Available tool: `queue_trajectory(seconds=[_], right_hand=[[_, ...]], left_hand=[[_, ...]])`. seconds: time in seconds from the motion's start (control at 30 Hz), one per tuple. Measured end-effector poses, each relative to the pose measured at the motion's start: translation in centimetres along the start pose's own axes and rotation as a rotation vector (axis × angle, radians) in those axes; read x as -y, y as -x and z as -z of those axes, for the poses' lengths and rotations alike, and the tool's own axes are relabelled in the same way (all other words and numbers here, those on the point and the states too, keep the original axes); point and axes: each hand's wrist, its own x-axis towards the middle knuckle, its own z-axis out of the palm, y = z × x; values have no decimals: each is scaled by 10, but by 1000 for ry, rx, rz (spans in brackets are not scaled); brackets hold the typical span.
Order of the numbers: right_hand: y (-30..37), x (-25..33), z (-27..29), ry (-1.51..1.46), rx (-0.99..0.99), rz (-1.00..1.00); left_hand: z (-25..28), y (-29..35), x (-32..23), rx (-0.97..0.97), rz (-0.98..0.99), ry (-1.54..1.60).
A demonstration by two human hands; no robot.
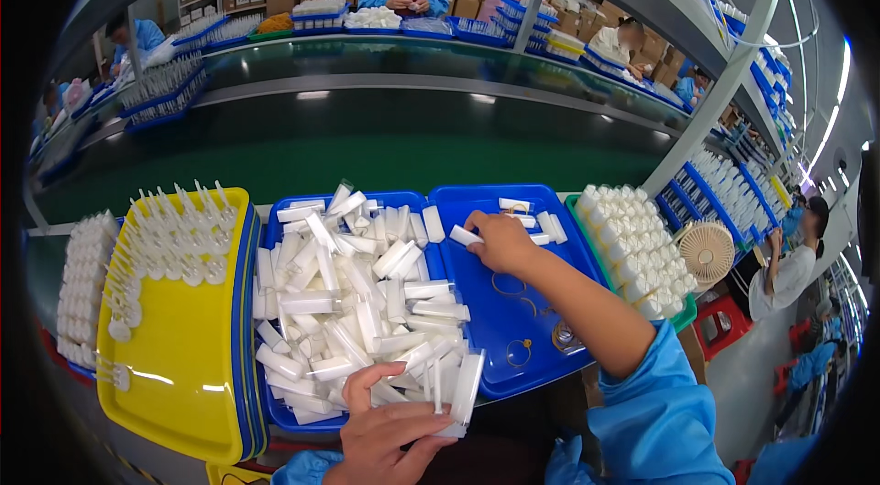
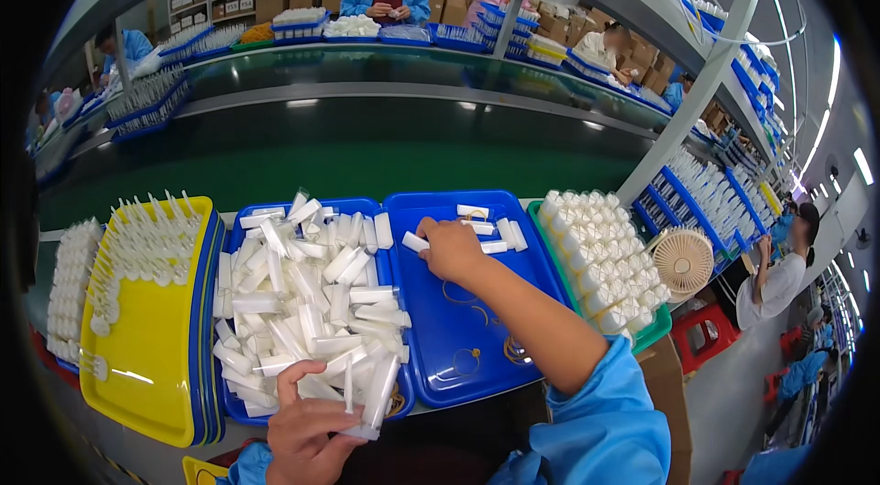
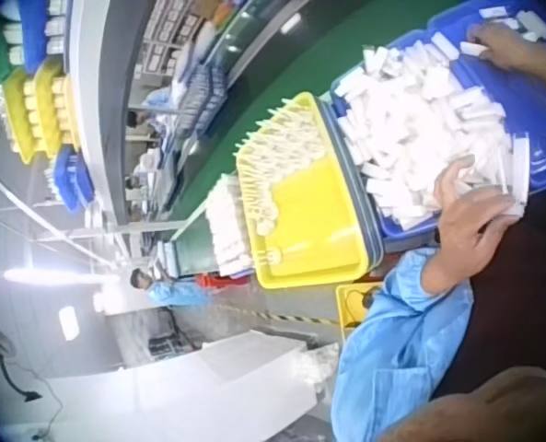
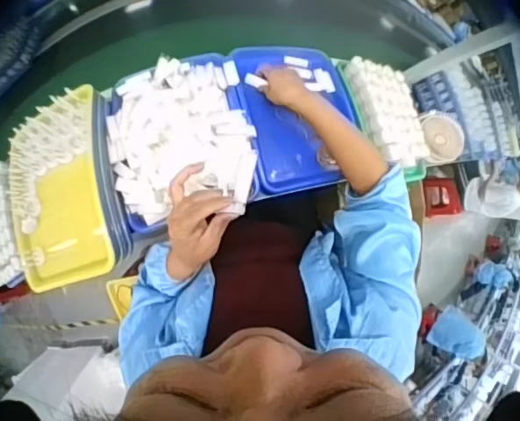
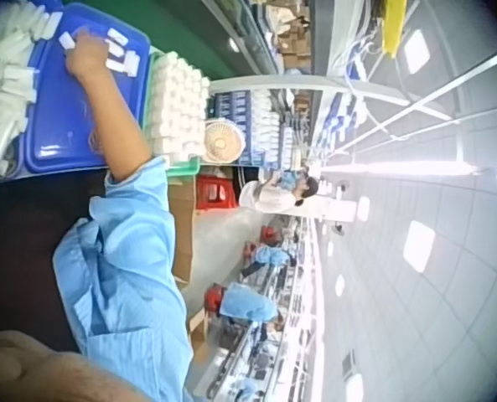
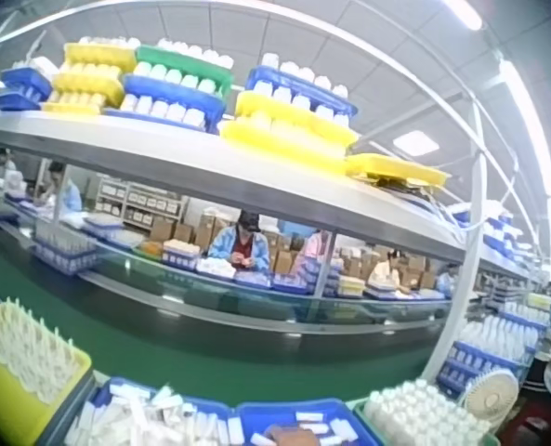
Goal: Bundle white plastic components together with rubber bands on a factory production line.
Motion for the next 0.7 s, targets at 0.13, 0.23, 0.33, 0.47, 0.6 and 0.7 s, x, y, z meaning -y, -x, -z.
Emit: queue_trajectory(seconds=[0.13, 0.23, 0.33, 0.47, 0.6, 0.7], right_hand=[[36, 1, 19, -348, -211, 137], [69, 35, 49, -959, -14, -32], [102, 55, 68, -1657, 257, -232], [118, 65, 71, -1929, 372, -232], [123, 70, 76, -1952, 429, -236], [128, 62, 78, -1412, 321, -13]], left_hand=[[-7, 0, 7, 33, -39, 7], [-7, 3, 7, 32, -46, -37], [-12, 1, 6, 47, -66, -43], [-18, -3, 5, 80, -78, -45], [-20, -1, 5, 88, -71, -36], [-21, 2, 6, 123, -60, -40]])
